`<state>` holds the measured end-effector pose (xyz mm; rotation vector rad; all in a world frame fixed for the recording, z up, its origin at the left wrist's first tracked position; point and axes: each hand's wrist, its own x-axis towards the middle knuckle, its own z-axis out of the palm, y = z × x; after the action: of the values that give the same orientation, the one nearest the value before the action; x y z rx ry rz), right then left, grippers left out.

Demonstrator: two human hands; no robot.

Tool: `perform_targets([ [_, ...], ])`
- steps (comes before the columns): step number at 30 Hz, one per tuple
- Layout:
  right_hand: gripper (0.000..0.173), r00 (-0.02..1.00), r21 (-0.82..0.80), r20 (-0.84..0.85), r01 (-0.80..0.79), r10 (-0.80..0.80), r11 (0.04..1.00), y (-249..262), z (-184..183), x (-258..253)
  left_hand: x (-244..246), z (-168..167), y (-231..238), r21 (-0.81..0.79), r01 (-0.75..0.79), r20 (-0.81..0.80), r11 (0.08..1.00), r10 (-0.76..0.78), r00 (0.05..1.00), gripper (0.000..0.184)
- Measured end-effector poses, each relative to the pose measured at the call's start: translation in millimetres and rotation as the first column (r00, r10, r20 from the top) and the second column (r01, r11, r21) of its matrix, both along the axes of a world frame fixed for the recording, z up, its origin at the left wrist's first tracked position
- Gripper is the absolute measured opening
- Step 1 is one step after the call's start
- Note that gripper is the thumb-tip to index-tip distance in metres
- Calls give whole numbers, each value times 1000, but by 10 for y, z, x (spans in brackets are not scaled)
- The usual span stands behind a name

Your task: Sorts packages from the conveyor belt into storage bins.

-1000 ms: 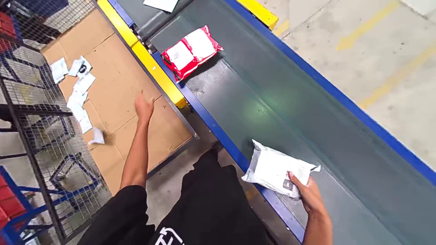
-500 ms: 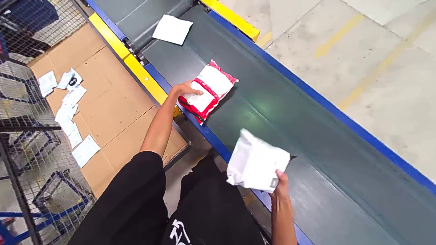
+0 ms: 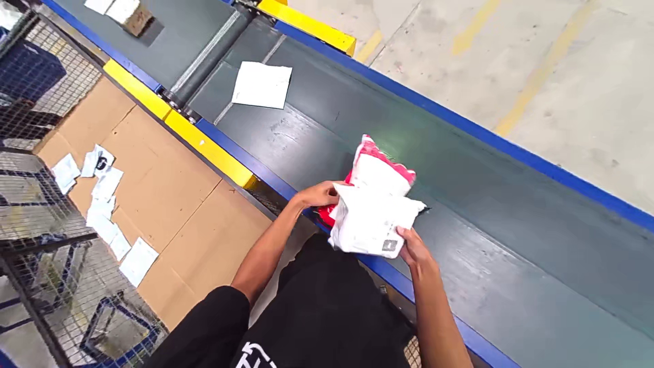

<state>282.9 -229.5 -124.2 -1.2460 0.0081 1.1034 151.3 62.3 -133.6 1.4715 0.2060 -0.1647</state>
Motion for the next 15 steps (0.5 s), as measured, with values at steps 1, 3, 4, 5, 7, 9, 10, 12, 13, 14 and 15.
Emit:
perform_targets([
  [1, 89, 999, -17, 35, -36, 37, 999, -92, -13, 0, 156, 56, 32, 80, 34, 29, 996, -37, 999, 40],
  [3, 84, 989, -86, 136, -51, 63, 995, -239, -38, -2, 456, 145, 286, 283, -82, 5, 956, 84, 996, 43],
  [4, 82, 980, -125, 185, -44, 67, 991, -297, -45, -1, 608, 145, 518, 435, -190, -12, 880, 217, 976, 52],
  [5, 81, 974, -159, 218, -21, 56, 987, -359, -36, -8, 764, 110, 802, 608, -259, -13, 751, 336, 942, 62],
  [7, 84, 970, -215, 243, 41, 13, 976, -493, 7, -35, 1065, -69, 1412, 869, -249, 21, 428, 470, 883, 83],
  [9, 89, 967, -255, 253, 106, -39, 961, -642, 46, -51, 1318, -241, 1842, 941, -137, -36, 309, 496, 868, 101],
  [10, 91, 964, -284, 263, 126, -49, 951, -715, 65, -55, 1425, -313, 1950, 945, -77, -98, 316, 503, 859, 107],
  [12, 101, 955, -336, 291, 162, -62, 928, -839, 98, -43, 1601, -457, 1966, 922, -16, -210, 386, 535, 819, 110],
  [13, 107, 952, -353, 300, 177, -68, 919, -874, 122, -46, 1655, -506, 1904, 914, -14, -227, 406, 538, 812, 108],
  [14, 109, 948, -371, 308, 198, -81, 907, -903, 142, -42, 1686, -542, 1807, 915, -32, -209, 402, 541, 815, 102],
  [15, 110, 943, -379, 316, 223, -101, 898, -927, 152, -36, 1685, -568, 1714, 918, -58, -180, 392, 542, 821, 97],
])
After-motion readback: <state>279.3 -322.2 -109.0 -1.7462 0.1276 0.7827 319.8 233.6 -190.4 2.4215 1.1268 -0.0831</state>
